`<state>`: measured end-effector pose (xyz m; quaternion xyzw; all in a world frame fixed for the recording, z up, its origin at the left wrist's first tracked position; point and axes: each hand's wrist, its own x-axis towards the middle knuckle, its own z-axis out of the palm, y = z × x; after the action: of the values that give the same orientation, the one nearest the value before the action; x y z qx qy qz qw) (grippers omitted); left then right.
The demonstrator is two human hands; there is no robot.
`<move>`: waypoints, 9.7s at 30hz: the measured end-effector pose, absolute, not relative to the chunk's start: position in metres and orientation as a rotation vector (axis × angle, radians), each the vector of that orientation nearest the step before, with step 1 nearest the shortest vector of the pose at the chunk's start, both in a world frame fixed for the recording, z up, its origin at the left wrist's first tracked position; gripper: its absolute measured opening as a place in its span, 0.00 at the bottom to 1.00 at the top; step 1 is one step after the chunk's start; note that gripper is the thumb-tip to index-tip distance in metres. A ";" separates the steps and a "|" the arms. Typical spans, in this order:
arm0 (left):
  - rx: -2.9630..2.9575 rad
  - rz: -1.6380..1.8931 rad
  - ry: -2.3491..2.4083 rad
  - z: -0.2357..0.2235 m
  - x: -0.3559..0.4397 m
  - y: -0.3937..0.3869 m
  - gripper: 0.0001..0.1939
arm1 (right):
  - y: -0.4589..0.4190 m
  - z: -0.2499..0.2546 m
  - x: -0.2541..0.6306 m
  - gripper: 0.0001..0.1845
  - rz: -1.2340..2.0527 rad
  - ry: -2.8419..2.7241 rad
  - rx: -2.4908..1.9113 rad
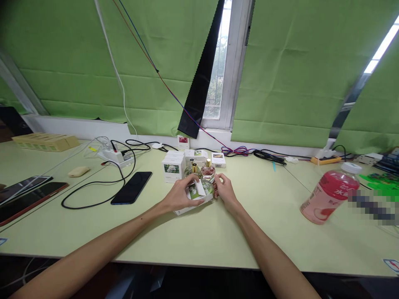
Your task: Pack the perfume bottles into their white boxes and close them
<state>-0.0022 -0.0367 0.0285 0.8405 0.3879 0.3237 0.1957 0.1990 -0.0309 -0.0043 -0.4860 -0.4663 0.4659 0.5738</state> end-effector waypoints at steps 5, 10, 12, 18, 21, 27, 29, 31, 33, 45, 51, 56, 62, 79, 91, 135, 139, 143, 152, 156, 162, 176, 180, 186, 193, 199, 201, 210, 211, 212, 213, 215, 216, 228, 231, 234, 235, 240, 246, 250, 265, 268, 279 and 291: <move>2.360 0.911 1.097 0.027 -0.002 -0.036 0.30 | -0.032 -0.004 0.198 0.30 1.068 -1.099 -1.144; 2.347 0.917 1.109 0.028 -0.001 -0.038 0.31 | -0.032 -0.004 0.197 0.30 1.022 -1.090 -1.170; 2.340 0.927 1.121 0.029 0.000 -0.039 0.30 | -0.031 -0.004 0.197 0.29 1.003 -1.081 -1.173; 2.314 0.940 1.116 0.028 0.002 -0.040 0.31 | -0.030 -0.004 0.197 0.29 0.995 -1.057 -1.169; 2.316 0.941 1.130 0.026 0.002 -0.039 0.32 | -0.030 -0.004 0.196 0.30 0.991 -1.046 -1.176; 2.327 0.958 1.143 0.025 0.003 -0.039 0.31 | -0.030 -0.006 0.196 0.29 0.989 -1.037 -1.189; 2.319 0.964 1.139 0.025 0.003 -0.040 0.30 | -0.030 -0.006 0.196 0.29 0.986 -1.032 -1.188; 2.312 0.975 1.140 0.025 0.004 -0.040 0.30 | -0.030 -0.006 0.196 0.29 0.986 -1.023 -1.188; 2.313 0.988 1.136 0.024 0.004 -0.040 0.29 | -0.030 -0.006 0.195 0.28 0.991 -1.011 -1.193; 2.305 1.036 1.127 0.024 0.005 -0.039 0.28 | -0.030 -0.007 0.195 0.25 1.004 -0.978 -1.216; 2.295 1.057 1.141 0.022 0.005 -0.039 0.27 | -0.030 -0.007 0.194 0.23 1.006 -0.979 -1.215; 2.275 1.079 1.167 0.022 0.006 -0.039 0.28 | -0.028 -0.010 0.193 0.24 0.979 -0.994 -1.195; 2.268 1.099 1.203 0.023 0.008 -0.041 0.27 | -0.026 -0.016 0.194 0.24 0.959 -1.015 -1.187; 2.260 1.115 1.228 0.022 0.007 -0.041 0.26 | -0.028 -0.016 0.193 0.15 0.870 -1.042 -1.200; 2.260 1.108 1.203 0.021 0.005 -0.038 0.26 | -0.032 -0.009 0.190 0.15 0.987 -0.956 -1.099; 2.291 1.020 1.029 0.026 -0.004 -0.036 0.27 | -0.038 0.000 0.187 0.25 1.080 -1.068 -1.073; 2.304 1.006 1.022 0.026 -0.004 -0.035 0.28 | -0.039 0.000 0.188 0.25 1.087 -1.085 -1.081; 2.307 1.018 1.013 0.025 -0.004 -0.035 0.27 | -0.039 0.000 0.187 0.25 1.082 -1.076 -1.088; 2.273 1.059 1.037 0.024 0.000 -0.039 0.27 | -0.038 -0.001 0.187 0.25 1.057 -1.064 -1.091; 2.278 1.076 1.053 0.024 0.001 -0.039 0.27 | -0.038 -0.001 0.187 0.26 1.045 -1.054 -1.088; 2.260 1.100 1.079 0.022 0.002 -0.038 0.27 | -0.039 -0.002 0.185 0.26 1.051 -1.039 -1.096; 2.240 1.136 1.184 0.023 0.005 -0.040 0.27 | -0.041 0.000 0.183 0.25 1.097 -1.054 -1.069; 2.235 1.138 1.161 0.022 0.005 -0.040 0.26 | -0.041 0.001 0.184 0.24 1.096 -1.056 -1.071; 2.238 1.124 1.103 0.023 0.003 -0.040 0.26 | -0.040 0.000 0.184 0.24 1.086 -1.068 -1.099; 2.251 1.104 1.035 0.021 0.002 -0.037 0.26 | -0.039 -0.001 0.185 0.24 1.075 -1.108 -1.113; 2.255 1.111 1.065 0.022 0.002 -0.038 0.27 | -0.039 -0.001 0.184 0.25 1.081 -1.095 -1.134; 2.253 1.126 1.076 0.022 0.003 -0.039 0.27 | -0.039 0.000 0.184 0.25 1.090 -1.088 -1.130; 2.237 1.154 1.130 0.021 0.006 -0.040 0.27 | -0.042 0.003 0.185 0.24 1.112 -1.082 -1.088; 2.240 1.157 1.135 0.021 0.005 -0.040 0.27 | -0.042 0.003 0.185 0.24 1.113 -1.082 -1.083; 2.244 1.162 1.139 0.020 0.005 -0.040 0.27 | -0.042 0.003 0.185 0.24 1.115 -1.081 -1.077; 2.248 1.168 1.143 0.019 0.005 -0.039 0.27 | -0.041 0.003 0.185 0.23 1.119 -1.080 -1.070; 2.255 1.175 1.153 0.018 0.005 -0.038 0.27 | -0.041 0.002 0.185 0.23 1.124 -1.077 -1.056; 2.257 1.176 1.157 0.017 0.005 -0.038 0.27 | -0.041 0.002 0.186 0.23 1.126 -1.074 -1.051; 2.256 1.152 1.105 0.021 0.004 -0.039 0.27 | -0.041 0.001 0.187 0.22 1.099 -1.098 -1.104; 2.258 1.135 1.075 0.022 0.003 -0.039 0.26 | -0.042 0.002 0.186 0.22 1.100 -1.106 -1.130; 2.262 1.128 1.046 0.022 0.003 -0.039 0.26 | -0.042 0.002 0.186 0.22 1.098 -1.116 -1.145; 2.262 1.126 1.042 0.022 0.003 -0.039 0.26 | -0.042 0.002 0.187 0.22 1.095 -1.120 -1.147; 2.257 1.116 1.057 0.023 0.003 -0.041 0.27 | -0.042 0.002 0.187 0.22 1.090 -1.131 -1.147; 2.246 1.139 1.074 0.024 0.005 -0.042 0.26 | -0.041 0.000 0.187 0.23 1.108 -1.134 -1.154; 2.243 1.142 1.110 0.023 0.005 -0.042 0.27 | -0.040 -0.002 0.187 0.24 1.105 -1.134 -1.142; 2.231 1.168 1.138 0.021 0.006 -0.041 0.28 | -0.040 -0.001 0.188 0.22 1.115 -1.136 -1.120; 2.229 1.179 1.123 0.022 0.006 -0.042 0.27 | -0.038 -0.003 0.188 0.24 1.116 -1.141 -1.116; 2.235 1.177 1.090 0.022 0.005 -0.041 0.26 | -0.039 0.001 0.185 0.33 1.143 -1.138 -1.182; 2.235 1.166 1.120 0.021 0.005 -0.041 0.26 | -0.035 -0.006 0.188 0.37 1.166 -1.167 -1.173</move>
<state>0.0052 -0.0412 0.0206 0.7953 0.3987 0.4151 0.1903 0.1882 -0.0354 -0.0057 -0.4913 -0.4889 0.4884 0.5302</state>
